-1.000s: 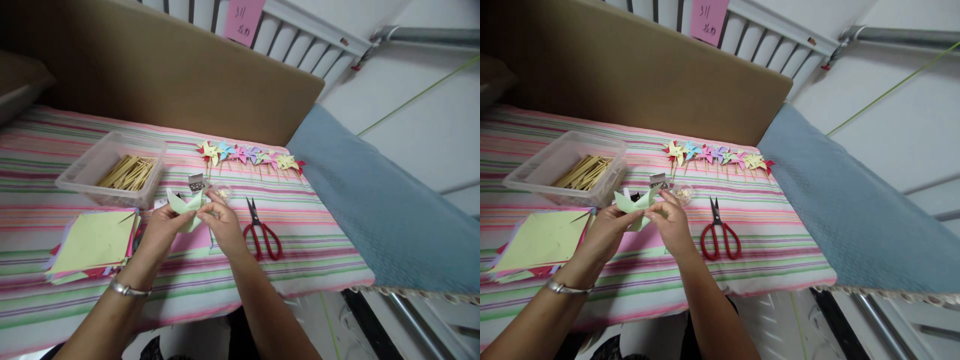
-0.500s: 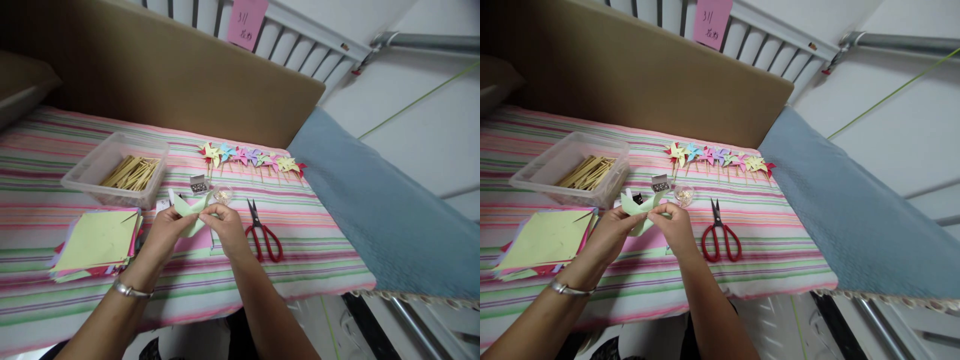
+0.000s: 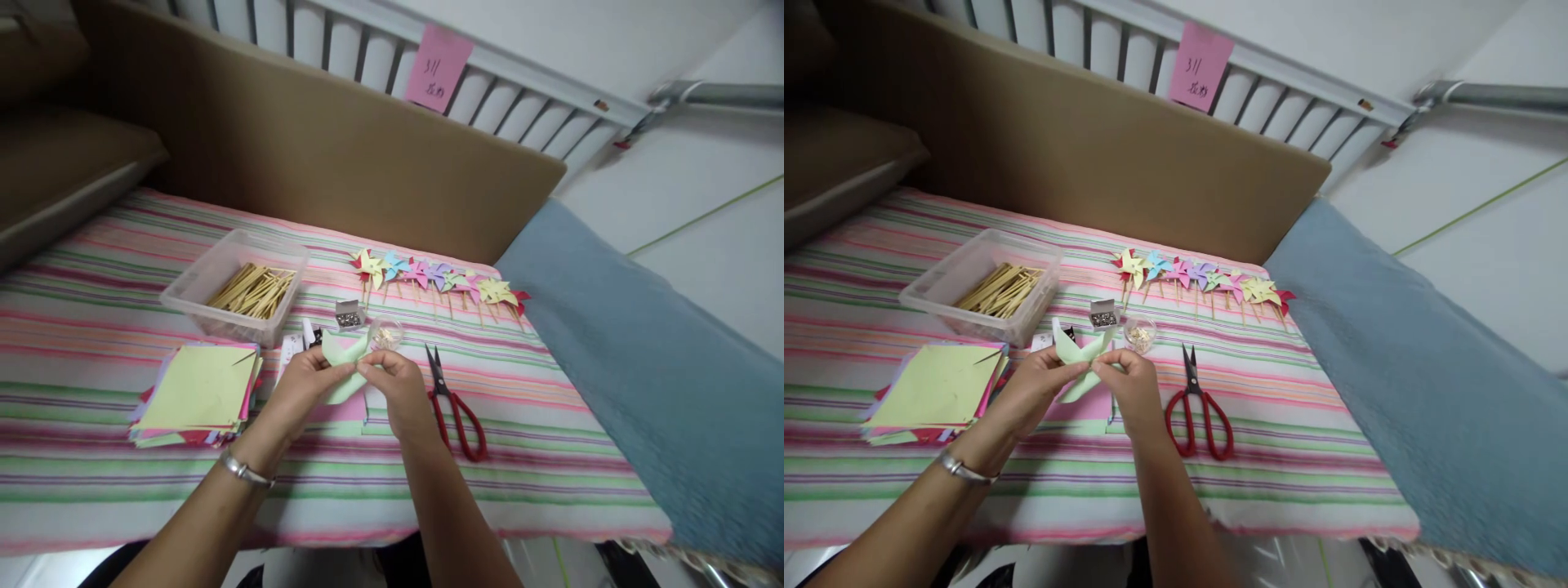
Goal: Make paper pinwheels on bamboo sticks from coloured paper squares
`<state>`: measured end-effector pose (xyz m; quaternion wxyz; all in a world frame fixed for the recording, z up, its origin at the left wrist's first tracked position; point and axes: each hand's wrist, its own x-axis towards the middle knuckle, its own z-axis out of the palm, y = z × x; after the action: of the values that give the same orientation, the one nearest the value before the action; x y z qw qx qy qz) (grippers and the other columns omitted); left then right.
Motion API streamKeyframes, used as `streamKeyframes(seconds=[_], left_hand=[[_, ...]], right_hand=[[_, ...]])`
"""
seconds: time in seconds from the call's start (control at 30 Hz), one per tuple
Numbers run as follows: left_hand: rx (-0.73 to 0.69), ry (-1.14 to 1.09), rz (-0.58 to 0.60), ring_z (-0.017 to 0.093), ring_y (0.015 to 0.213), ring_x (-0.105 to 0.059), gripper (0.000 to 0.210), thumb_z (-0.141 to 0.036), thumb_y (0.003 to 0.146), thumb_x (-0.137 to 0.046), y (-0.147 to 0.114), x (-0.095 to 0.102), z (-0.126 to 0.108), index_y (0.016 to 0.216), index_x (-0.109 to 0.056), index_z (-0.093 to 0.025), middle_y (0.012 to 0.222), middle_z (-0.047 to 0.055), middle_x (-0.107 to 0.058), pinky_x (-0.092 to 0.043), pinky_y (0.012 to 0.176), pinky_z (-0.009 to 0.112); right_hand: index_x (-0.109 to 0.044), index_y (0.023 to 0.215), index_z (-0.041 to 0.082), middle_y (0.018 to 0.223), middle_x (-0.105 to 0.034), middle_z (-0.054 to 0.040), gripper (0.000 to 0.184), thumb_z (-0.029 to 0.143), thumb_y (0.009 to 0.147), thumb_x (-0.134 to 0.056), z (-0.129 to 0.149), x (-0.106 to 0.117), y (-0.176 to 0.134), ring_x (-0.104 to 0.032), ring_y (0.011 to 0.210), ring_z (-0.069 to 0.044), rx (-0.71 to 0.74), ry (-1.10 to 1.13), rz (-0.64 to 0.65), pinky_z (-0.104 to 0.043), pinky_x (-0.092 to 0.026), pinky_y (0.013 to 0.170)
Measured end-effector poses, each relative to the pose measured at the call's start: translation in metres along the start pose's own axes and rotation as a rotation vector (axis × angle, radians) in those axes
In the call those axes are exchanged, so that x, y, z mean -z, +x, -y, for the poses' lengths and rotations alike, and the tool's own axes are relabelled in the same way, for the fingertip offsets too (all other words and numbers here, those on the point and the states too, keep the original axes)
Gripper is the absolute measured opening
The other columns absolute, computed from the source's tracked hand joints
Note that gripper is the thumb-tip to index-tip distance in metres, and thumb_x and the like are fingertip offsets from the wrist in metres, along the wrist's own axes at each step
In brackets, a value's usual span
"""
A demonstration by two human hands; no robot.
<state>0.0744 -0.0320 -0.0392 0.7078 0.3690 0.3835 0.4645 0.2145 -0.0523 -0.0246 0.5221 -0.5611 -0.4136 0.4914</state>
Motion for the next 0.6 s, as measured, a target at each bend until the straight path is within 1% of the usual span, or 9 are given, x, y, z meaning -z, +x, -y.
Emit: streamKeyframes(seconds=[0.17,0.37,0.6], left_hand=[[0.005,-0.001,0.001,0.022,0.083,-0.068,0.029,-0.027,0.06,-0.082,-0.0009,-0.0005,-0.0005,0.086,-0.075,-0.016,0.088,0.008,-0.076,-0.048,0.081,0.033],[-0.025,-0.007,0.013,0.023,0.085,-0.068,0.028,-0.026,0.058,-0.083,-0.0007,0.0007,0.0006,0.083,-0.076,-0.016,0.086,0.007,-0.076,-0.048,0.084,0.035],[-0.033,-0.001,0.01,0.022,0.078,-0.068,0.028,-0.029,0.056,-0.084,0.0011,0.0017,0.002,0.081,-0.077,-0.017,0.083,0.007,-0.076,-0.05,0.079,0.034]], right_hand=[[-0.068,0.063,0.019,0.064,-0.066,0.0015,0.008,0.024,0.06,-0.074,-0.003,0.0006,0.0006,-0.055,0.064,-0.014,0.007,0.054,0.01,-0.028,-0.041,0.066],[-0.068,0.062,0.019,0.063,-0.066,0.0016,0.008,0.023,0.06,-0.074,-0.0029,-0.0009,0.0004,-0.055,0.062,-0.014,0.015,0.069,0.013,-0.028,-0.042,0.065],[-0.068,0.06,0.019,0.063,-0.066,0.0017,0.006,0.021,0.059,-0.074,0.0016,-0.0022,-0.0015,-0.057,0.062,-0.014,0.034,0.072,0.008,-0.028,-0.044,0.065]])
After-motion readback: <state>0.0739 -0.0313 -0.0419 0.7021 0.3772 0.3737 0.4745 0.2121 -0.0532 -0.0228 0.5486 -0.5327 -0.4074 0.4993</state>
